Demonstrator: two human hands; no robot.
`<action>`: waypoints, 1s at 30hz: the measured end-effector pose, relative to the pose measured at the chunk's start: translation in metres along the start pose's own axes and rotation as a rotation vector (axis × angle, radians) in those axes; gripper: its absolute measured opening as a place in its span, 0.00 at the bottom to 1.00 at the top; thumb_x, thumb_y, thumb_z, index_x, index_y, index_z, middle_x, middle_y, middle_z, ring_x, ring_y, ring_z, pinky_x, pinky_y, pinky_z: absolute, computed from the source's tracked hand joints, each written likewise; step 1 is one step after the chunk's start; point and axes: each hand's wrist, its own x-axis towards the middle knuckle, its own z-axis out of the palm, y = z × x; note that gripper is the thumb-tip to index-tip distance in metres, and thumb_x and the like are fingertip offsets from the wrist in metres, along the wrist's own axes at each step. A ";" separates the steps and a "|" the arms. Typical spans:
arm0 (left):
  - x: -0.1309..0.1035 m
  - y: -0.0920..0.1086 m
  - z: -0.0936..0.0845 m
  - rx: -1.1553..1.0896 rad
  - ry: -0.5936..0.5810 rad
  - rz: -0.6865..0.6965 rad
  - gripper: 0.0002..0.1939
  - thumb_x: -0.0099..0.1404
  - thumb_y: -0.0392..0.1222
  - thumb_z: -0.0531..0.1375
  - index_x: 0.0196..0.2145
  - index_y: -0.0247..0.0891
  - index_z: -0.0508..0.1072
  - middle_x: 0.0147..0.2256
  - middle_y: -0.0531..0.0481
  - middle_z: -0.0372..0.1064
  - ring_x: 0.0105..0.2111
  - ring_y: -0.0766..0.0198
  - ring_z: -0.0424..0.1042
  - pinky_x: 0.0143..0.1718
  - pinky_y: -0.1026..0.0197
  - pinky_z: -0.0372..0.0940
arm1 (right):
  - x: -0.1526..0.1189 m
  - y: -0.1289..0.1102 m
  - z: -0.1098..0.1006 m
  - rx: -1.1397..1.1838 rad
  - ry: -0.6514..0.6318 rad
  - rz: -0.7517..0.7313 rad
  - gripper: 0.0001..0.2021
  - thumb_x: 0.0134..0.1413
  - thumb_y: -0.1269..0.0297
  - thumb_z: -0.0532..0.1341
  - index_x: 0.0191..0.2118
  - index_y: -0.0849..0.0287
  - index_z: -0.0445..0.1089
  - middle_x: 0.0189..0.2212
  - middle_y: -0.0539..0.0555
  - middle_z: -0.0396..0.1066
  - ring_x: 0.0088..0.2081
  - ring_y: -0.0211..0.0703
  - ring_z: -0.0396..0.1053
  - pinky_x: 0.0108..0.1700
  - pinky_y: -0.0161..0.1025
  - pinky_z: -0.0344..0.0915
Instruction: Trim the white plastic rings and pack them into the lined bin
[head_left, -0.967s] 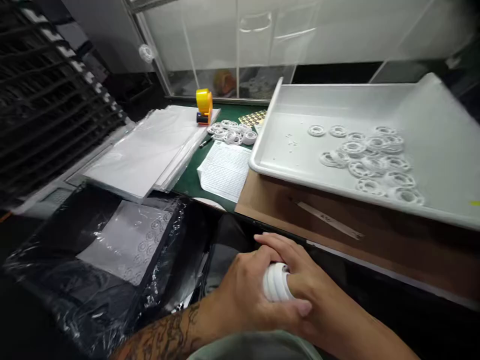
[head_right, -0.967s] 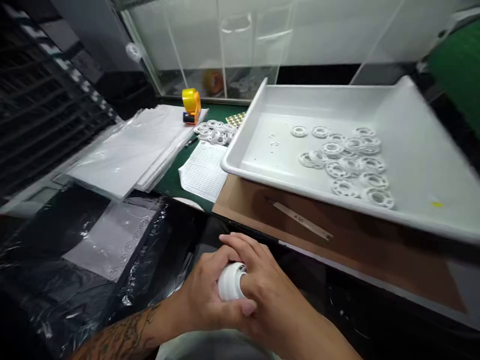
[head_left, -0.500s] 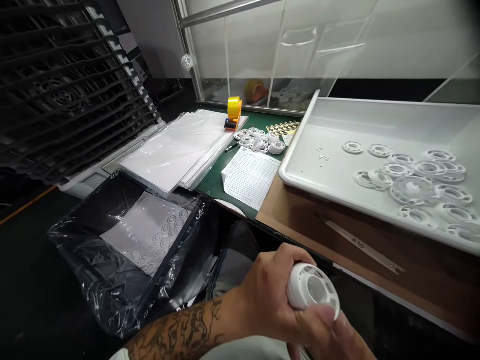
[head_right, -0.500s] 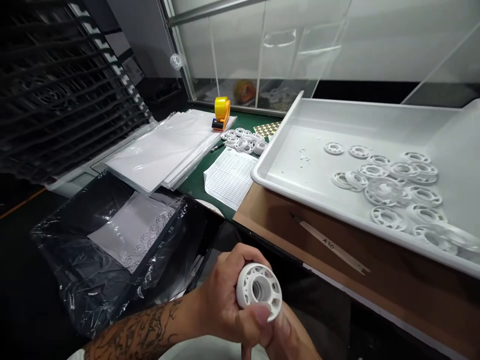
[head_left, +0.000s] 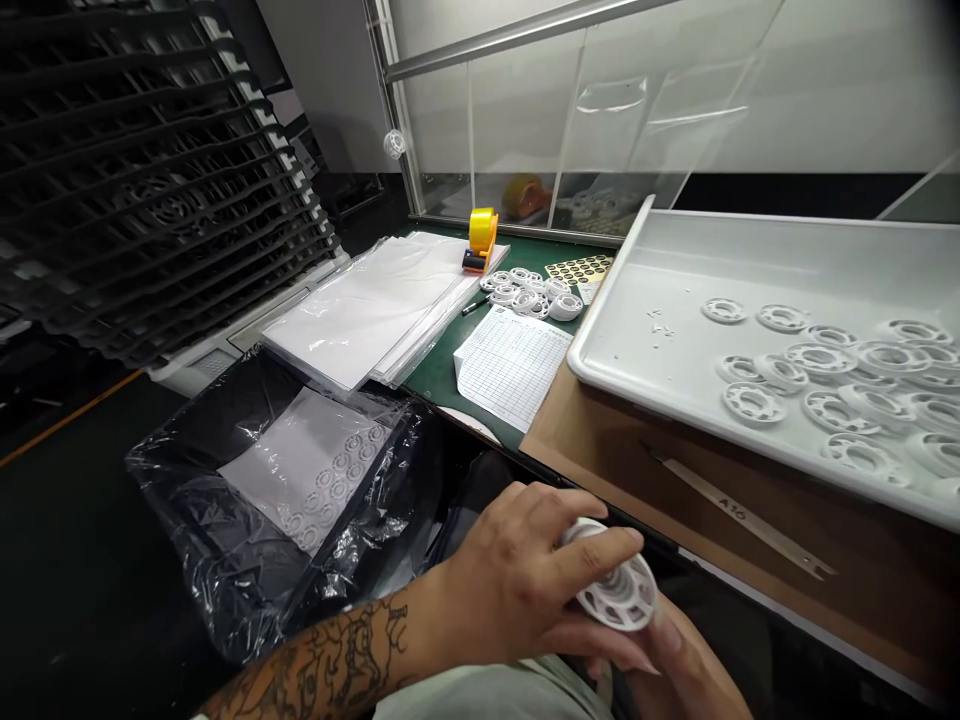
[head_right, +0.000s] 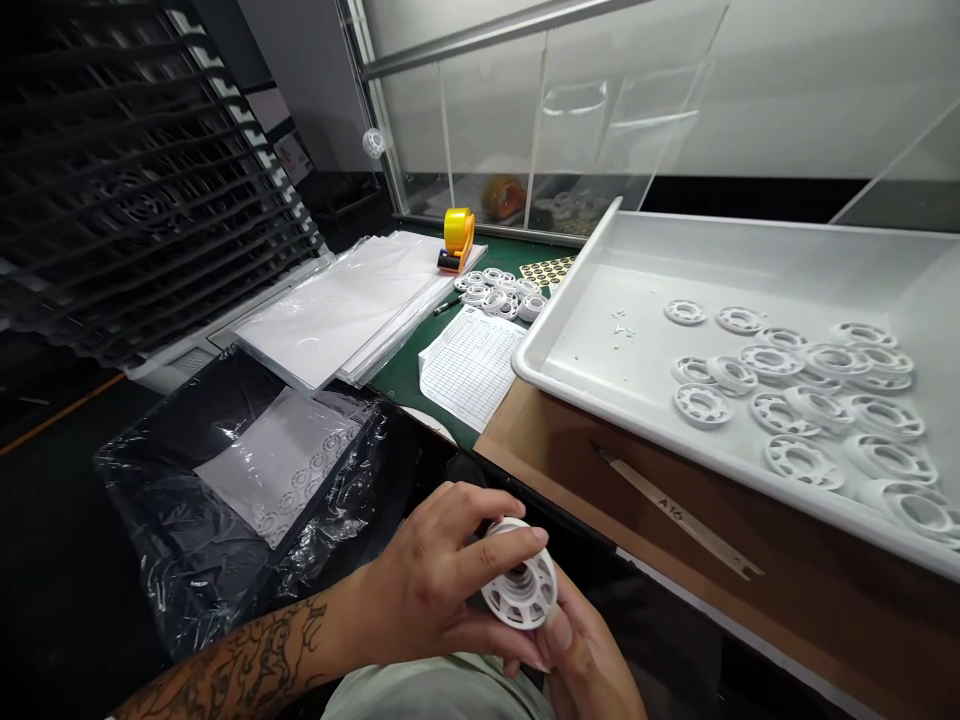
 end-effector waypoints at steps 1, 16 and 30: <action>0.004 0.001 -0.003 0.021 -0.079 -0.001 0.27 0.72 0.59 0.62 0.58 0.36 0.70 0.49 0.40 0.76 0.45 0.55 0.77 0.47 0.53 0.74 | 0.002 0.003 -0.004 -0.039 0.013 -0.012 0.25 0.58 0.35 0.69 0.41 0.54 0.82 0.32 0.57 0.75 0.32 0.47 0.69 0.33 0.38 0.72; 0.014 -0.007 0.007 -0.208 -0.331 -0.274 0.26 0.63 0.41 0.71 0.57 0.33 0.72 0.53 0.37 0.75 0.49 0.51 0.79 0.50 0.53 0.78 | 0.012 0.011 -0.023 -0.468 0.146 -0.143 0.27 0.72 0.36 0.56 0.38 0.57 0.75 0.31 0.54 0.74 0.33 0.46 0.71 0.37 0.35 0.72; -0.070 -0.061 -0.085 -0.452 0.094 -0.604 0.25 0.52 0.43 0.77 0.46 0.41 0.75 0.49 0.43 0.78 0.46 0.54 0.80 0.46 0.56 0.76 | 0.062 -0.008 0.029 -0.447 -0.078 -0.099 0.26 0.61 0.42 0.71 0.59 0.51 0.78 0.50 0.60 0.79 0.38 0.50 0.77 0.41 0.41 0.77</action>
